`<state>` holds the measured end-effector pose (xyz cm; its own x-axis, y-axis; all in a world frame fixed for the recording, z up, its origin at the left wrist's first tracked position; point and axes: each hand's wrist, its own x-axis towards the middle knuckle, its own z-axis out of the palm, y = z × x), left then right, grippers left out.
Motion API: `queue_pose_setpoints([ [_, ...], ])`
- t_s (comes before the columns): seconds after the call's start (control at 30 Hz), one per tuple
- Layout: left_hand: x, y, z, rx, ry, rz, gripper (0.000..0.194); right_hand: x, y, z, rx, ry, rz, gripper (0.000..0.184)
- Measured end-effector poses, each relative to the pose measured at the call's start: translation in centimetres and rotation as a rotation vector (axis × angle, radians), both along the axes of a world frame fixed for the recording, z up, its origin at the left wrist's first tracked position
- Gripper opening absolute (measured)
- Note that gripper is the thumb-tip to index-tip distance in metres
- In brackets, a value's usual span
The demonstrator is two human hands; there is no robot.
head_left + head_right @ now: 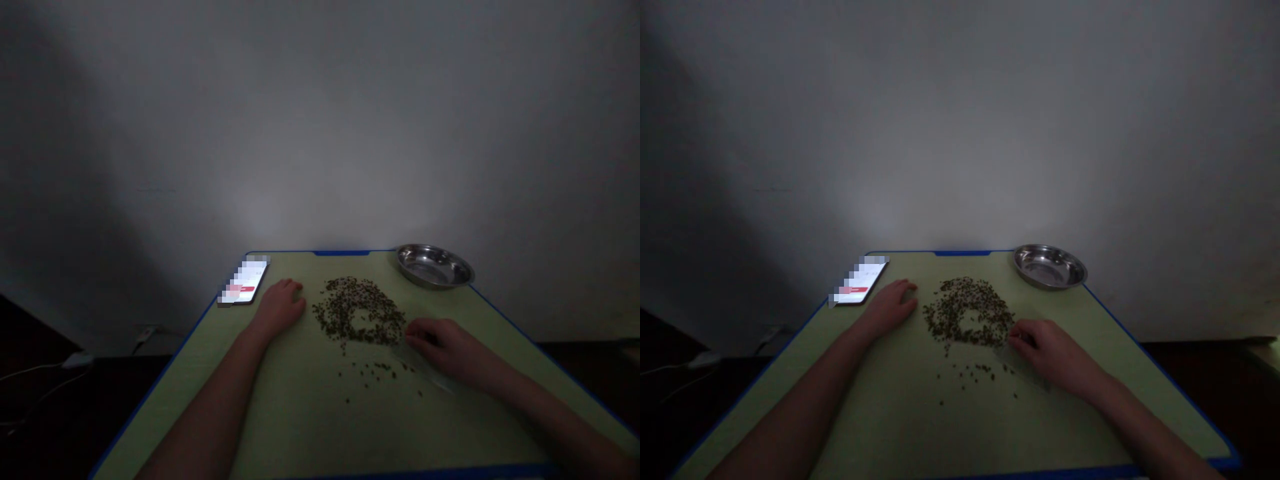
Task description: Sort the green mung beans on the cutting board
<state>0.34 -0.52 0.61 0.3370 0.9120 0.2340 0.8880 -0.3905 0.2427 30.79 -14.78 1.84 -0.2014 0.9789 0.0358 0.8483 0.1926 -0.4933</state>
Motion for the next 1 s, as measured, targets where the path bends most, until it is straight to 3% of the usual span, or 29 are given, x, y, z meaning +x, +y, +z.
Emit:
queue_pose_setpoints([
  [1.0,0.0,0.1,-0.3,-0.002,0.012,0.011,0.037,-1.2,-0.8,-0.1,-0.016,0.025,0.005,0.020],
])
